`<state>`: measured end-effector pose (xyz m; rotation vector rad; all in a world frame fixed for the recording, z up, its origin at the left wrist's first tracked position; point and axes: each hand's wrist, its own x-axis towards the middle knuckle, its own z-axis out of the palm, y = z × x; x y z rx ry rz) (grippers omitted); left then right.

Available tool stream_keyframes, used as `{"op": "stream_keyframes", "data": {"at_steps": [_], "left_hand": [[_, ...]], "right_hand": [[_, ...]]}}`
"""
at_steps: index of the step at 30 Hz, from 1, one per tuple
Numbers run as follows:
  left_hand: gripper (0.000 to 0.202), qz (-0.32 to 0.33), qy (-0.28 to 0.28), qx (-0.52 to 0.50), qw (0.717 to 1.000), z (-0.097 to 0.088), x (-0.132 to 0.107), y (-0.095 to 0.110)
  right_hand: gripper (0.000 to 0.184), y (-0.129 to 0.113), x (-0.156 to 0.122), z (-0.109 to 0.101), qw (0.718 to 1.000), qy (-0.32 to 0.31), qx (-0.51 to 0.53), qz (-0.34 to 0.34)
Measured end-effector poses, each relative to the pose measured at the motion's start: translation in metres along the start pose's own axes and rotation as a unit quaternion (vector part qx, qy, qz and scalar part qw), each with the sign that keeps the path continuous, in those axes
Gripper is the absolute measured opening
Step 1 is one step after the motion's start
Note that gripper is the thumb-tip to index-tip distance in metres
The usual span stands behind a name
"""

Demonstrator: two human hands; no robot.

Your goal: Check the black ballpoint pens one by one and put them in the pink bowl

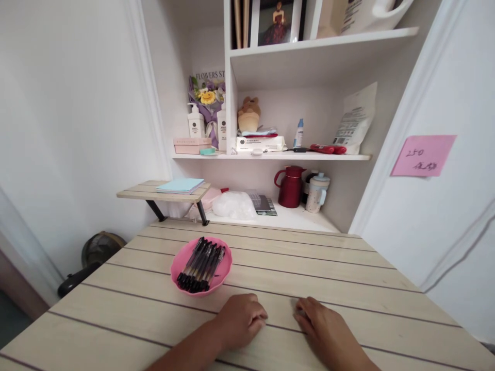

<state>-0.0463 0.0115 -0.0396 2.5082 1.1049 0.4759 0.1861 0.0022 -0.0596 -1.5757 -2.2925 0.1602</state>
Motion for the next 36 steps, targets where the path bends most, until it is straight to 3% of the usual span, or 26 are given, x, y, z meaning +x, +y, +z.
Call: {"op": "stream_keyframes", "data": {"at_steps": [4,10,16,23,36], "left_hand": [[0.031,-0.028,0.032,0.003,0.999,-0.007,0.003,0.004],[0.057,-0.140,0.188,0.101,0.967,-0.054,0.028,0.023],[0.076,-0.181,0.278,0.195,0.923,-0.090,0.050,0.039],[0.076,-0.225,0.290,0.227,0.902,-0.098,0.054,0.023],[0.076,-0.248,0.296,0.241,0.890,-0.102,0.054,0.020]], "right_hand": [[0.022,-0.017,0.002,-0.011,0.998,0.041,0.044,-0.027],[0.061,-0.025,0.026,-0.054,0.962,0.267,0.014,0.048],[0.073,-0.027,0.054,-0.082,0.910,0.402,-0.086,0.056],[0.078,0.002,0.072,-0.091,0.879,0.456,-0.119,0.080],[0.081,0.014,0.072,-0.099,0.879,0.457,-0.086,0.103]]}}
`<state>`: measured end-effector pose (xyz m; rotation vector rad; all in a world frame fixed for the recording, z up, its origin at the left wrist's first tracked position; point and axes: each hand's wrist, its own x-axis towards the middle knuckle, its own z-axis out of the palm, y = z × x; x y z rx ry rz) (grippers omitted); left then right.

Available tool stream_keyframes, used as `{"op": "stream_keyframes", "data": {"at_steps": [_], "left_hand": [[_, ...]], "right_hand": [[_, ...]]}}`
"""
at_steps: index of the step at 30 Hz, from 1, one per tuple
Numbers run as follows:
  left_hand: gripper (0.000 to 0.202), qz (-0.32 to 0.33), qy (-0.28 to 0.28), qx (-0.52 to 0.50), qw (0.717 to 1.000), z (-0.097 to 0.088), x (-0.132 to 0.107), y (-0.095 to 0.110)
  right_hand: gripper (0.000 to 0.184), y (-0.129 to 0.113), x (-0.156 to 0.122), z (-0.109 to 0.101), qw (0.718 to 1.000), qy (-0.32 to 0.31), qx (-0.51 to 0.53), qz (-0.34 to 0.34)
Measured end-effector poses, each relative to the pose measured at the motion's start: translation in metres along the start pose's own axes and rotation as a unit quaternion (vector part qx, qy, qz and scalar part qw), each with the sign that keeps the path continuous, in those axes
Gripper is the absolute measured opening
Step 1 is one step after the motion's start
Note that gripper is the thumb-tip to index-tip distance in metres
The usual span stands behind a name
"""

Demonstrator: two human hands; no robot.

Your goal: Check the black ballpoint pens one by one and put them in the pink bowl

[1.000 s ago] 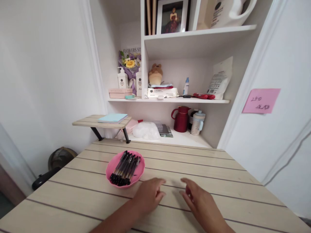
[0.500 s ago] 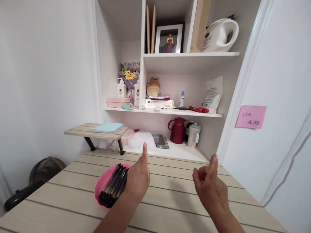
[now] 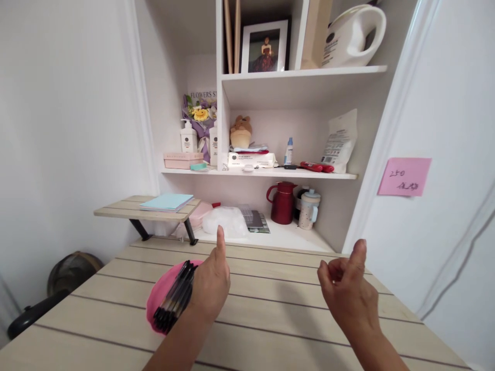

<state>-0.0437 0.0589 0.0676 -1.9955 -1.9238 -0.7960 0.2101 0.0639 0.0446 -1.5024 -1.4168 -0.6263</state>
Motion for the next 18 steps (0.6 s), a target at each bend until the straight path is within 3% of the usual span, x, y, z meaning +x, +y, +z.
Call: {"op": "stream_keyframes", "data": {"at_steps": [14,18], "left_hand": [[0.072,-0.008,-0.021,0.001,1.000,-0.002,0.001,0.002],[0.054,0.026,-0.037,-0.010,0.999,-0.005,-0.002,0.000]], "right_hand": [[0.071,-0.003,0.002,-0.005,1.000,-0.024,0.013,0.010],[0.039,-0.003,-0.009,0.001,0.996,-0.082,0.030,-0.020]]}}
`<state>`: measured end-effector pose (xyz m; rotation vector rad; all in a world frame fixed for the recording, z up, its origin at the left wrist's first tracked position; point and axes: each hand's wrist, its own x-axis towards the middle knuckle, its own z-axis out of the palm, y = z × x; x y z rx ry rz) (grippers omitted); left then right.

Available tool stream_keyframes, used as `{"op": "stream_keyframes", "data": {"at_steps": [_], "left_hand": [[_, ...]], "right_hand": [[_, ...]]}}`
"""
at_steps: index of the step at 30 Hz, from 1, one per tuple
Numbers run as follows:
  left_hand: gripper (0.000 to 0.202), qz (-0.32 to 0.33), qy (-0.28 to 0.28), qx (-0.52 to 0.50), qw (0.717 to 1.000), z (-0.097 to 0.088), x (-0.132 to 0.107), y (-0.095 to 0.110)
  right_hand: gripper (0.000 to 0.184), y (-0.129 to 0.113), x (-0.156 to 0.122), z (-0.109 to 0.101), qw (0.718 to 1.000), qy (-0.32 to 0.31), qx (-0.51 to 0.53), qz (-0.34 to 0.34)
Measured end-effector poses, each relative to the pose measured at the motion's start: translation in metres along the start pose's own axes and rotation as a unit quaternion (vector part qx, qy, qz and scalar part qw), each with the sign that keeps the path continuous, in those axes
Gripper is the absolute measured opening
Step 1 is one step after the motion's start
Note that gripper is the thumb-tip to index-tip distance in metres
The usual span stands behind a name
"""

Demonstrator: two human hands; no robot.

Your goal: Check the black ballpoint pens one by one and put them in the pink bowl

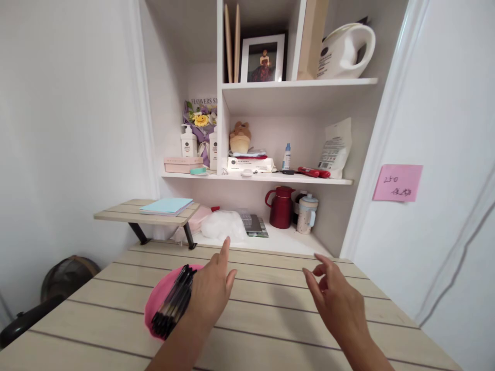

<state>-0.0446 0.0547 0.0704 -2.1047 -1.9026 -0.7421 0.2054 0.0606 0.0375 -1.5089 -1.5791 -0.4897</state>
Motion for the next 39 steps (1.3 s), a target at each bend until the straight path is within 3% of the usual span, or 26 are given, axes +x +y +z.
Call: {"op": "stream_keyframes", "data": {"at_steps": [2,4,8,12,17,20,22,24,27,34,39], "left_hand": [[0.031,0.011,-0.004,-0.004,1.000,-0.001,-0.003,-0.005],[0.017,0.010,-0.010,-0.006,1.000,-0.003,-0.007,-0.013],[0.020,-0.019,-0.018,-0.009,1.000,-0.007,-0.019,-0.033],[0.026,-0.029,-0.020,-0.004,0.999,-0.007,-0.034,-0.054],[0.020,-0.066,-0.027,0.026,0.997,-0.003,-0.045,-0.090],[0.017,-0.110,-0.011,0.023,0.994,0.001,-0.041,-0.120],[0.031,-0.114,-0.004,0.030,0.993,0.005,-0.035,-0.140],[0.046,-0.163,-0.038,0.045,0.985,0.010,-0.029,-0.157],[0.050,-0.221,-0.098,0.047,0.969,0.019,-0.021,-0.175],[0.025,-0.222,-0.169,0.038,0.960,0.037,-0.018,-0.190],[0.026,-0.205,-0.170,0.037,0.963,0.044,-0.019,-0.193]], "right_hand": [[0.023,0.000,-0.015,0.008,0.998,-0.044,-0.006,-0.044],[0.021,-0.002,-0.036,0.015,0.991,-0.086,-0.016,-0.105],[0.021,-0.021,-0.079,0.022,0.965,-0.190,-0.012,-0.178],[0.023,-0.053,-0.104,0.023,0.937,-0.307,0.007,-0.168],[0.021,-0.082,-0.113,0.031,0.919,-0.372,0.093,-0.093],[0.015,-0.091,-0.115,0.033,0.904,-0.401,0.138,-0.051],[0.005,-0.094,-0.117,0.031,0.890,-0.422,0.170,-0.035],[0.011,-0.095,-0.120,0.028,0.875,-0.438,0.203,-0.032],[0.014,-0.092,-0.124,0.025,0.872,-0.429,0.230,-0.042],[0.014,-0.085,-0.128,0.025,0.883,-0.404,0.229,-0.071],[0.014,-0.084,-0.128,0.025,0.883,-0.404,0.222,-0.090]]}}
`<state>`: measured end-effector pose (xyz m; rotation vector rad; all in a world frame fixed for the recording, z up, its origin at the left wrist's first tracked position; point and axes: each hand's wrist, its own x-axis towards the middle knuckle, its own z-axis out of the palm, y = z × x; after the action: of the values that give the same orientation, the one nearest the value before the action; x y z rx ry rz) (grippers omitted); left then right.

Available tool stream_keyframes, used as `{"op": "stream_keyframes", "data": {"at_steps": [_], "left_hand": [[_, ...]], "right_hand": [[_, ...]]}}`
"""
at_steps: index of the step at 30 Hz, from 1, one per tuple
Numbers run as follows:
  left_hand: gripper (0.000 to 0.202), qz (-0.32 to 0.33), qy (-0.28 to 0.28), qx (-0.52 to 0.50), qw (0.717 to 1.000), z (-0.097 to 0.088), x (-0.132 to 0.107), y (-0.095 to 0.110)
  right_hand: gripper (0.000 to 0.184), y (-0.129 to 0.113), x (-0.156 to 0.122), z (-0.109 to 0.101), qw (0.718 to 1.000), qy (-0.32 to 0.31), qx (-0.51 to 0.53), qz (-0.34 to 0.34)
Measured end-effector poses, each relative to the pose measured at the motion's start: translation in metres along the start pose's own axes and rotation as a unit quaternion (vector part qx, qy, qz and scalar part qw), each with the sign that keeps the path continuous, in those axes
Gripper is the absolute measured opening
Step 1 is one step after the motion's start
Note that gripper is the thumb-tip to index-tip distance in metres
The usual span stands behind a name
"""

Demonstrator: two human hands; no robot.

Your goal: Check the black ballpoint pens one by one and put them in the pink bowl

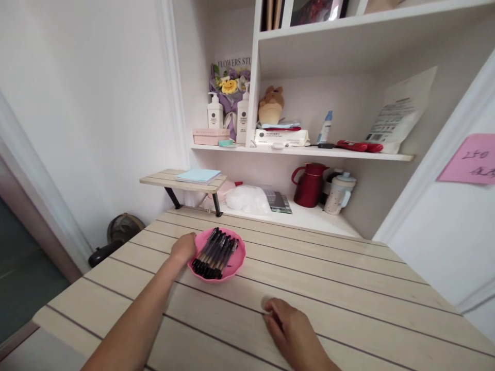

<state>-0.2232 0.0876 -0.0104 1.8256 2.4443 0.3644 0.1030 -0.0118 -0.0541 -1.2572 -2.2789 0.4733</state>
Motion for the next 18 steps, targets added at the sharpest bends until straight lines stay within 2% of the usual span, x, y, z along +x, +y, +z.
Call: {"op": "stream_keyframes", "data": {"at_steps": [9,18], "left_hand": [[0.034,0.041,0.001,-0.019,0.999,0.003,0.009,0.001],[0.036,0.106,-0.030,-0.066,0.992,0.008,0.030,0.028]], "right_hand": [[0.015,-0.001,-0.001,-0.003,1.000,-0.014,-0.003,-0.004],[0.016,0.005,0.001,-0.007,0.999,-0.033,-0.028,0.008]]}}
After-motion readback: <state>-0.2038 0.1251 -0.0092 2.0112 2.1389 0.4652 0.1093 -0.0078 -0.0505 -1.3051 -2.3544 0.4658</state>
